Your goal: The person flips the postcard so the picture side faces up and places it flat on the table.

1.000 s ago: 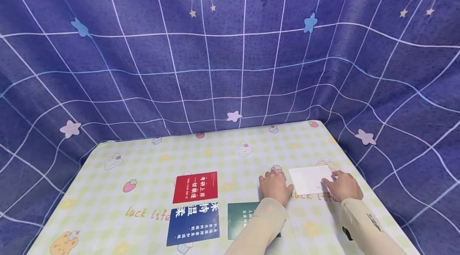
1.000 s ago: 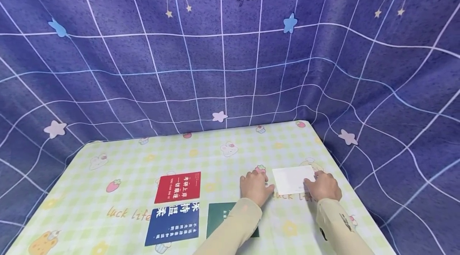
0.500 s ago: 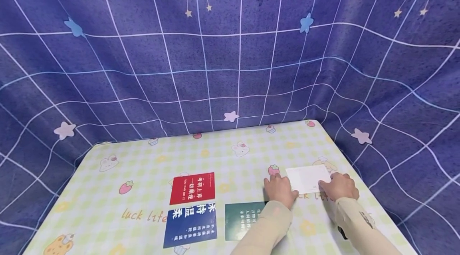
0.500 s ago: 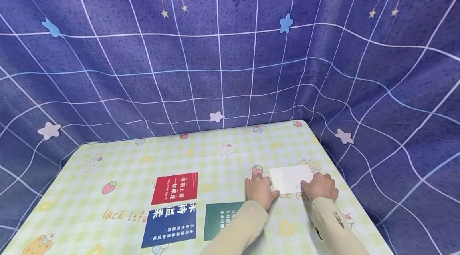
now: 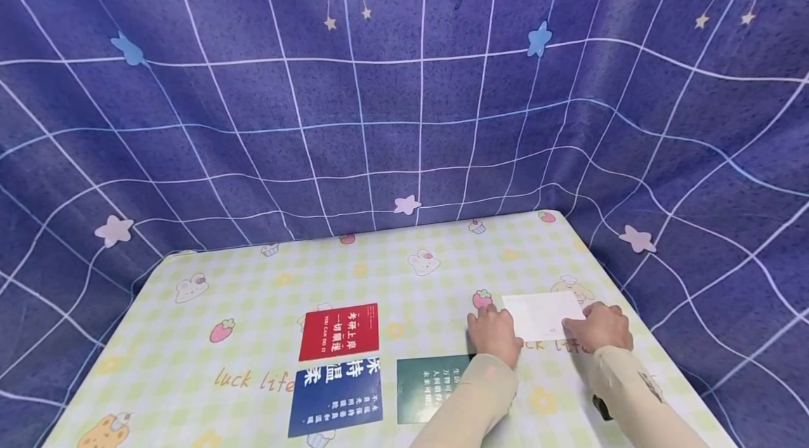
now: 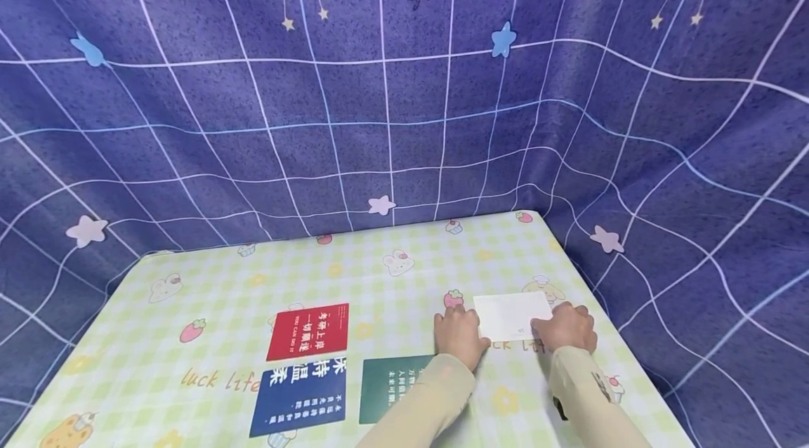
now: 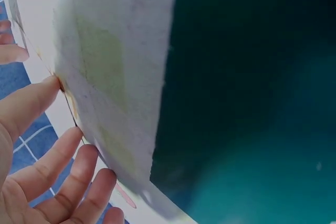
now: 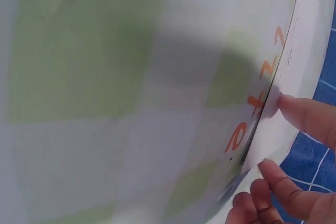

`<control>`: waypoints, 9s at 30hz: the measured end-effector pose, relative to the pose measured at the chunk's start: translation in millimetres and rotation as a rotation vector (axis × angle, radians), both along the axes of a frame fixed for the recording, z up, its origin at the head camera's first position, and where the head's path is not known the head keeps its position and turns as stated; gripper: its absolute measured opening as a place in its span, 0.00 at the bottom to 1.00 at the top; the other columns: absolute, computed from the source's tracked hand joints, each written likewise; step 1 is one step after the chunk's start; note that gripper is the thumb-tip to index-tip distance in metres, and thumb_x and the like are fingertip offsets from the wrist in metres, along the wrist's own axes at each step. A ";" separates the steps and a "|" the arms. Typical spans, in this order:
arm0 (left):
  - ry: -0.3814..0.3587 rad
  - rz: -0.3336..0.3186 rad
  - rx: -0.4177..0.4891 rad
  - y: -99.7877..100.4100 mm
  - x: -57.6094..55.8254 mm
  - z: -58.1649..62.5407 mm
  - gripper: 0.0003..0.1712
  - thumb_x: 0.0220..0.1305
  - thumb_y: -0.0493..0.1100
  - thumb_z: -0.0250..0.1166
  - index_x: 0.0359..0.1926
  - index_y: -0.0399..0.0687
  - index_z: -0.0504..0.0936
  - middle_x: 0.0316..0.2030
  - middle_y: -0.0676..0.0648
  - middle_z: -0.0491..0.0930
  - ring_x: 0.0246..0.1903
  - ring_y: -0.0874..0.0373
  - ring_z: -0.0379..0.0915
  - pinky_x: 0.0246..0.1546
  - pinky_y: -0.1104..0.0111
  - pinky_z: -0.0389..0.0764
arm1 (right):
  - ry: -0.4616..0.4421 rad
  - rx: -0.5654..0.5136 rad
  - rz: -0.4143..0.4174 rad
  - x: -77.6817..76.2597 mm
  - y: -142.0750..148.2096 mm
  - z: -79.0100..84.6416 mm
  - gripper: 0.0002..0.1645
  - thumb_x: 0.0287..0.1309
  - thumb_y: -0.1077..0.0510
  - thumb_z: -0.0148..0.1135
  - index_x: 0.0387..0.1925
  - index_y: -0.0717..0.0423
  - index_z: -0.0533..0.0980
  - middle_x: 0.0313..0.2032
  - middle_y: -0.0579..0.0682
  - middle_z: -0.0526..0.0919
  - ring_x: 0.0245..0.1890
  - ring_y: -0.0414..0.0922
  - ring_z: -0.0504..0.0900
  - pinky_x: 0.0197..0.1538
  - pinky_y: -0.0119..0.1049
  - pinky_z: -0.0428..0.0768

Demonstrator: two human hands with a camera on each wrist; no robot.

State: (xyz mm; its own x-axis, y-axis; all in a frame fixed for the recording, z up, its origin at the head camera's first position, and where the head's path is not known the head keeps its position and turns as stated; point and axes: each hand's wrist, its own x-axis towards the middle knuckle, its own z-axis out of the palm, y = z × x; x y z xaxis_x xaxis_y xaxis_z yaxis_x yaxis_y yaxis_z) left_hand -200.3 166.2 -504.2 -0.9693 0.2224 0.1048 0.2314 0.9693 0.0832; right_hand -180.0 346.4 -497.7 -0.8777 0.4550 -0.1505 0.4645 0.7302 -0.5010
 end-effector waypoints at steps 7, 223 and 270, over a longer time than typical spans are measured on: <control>0.036 0.025 0.022 0.1 -2.2 -4.2 0.25 0.41 0.64 0.81 0.35 0.54 0.87 0.34 0.53 0.81 0.38 0.60 0.75 0.41 0.64 0.70 | 0.082 -0.084 0.003 4.7 3.1 0.8 0.30 0.54 0.55 0.70 0.50 0.74 0.72 0.48 0.75 0.68 0.52 0.71 0.67 0.54 0.63 0.70; -0.071 0.133 0.669 -198.4 -15.3 36.4 0.10 0.66 0.49 0.70 0.37 0.47 0.86 0.29 0.54 0.77 0.28 0.62 0.68 0.34 0.66 0.73 | 0.215 -0.285 0.303 -16.1 -140.1 35.4 0.13 0.66 0.52 0.65 0.39 0.58 0.87 0.41 0.56 0.88 0.39 0.51 0.79 0.41 0.41 0.72; 0.077 0.215 -0.035 -182.6 -18.7 -0.7 0.22 0.60 0.61 0.70 0.39 0.47 0.88 0.38 0.45 0.82 0.43 0.49 0.76 0.51 0.54 0.75 | 0.051 0.069 0.320 -29.1 -165.0 6.7 0.15 0.62 0.50 0.70 0.35 0.61 0.85 0.23 0.49 0.79 0.27 0.49 0.76 0.39 0.49 0.73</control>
State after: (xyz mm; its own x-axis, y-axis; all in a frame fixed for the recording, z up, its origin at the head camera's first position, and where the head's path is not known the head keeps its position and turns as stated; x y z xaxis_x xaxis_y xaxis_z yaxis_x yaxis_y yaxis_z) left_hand -218.9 -16.4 -504.9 -0.9842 0.0159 0.1765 0.0232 0.9990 0.0391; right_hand -209.1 181.3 -491.0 -0.9834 0.1622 -0.0808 0.1812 0.8681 -0.4622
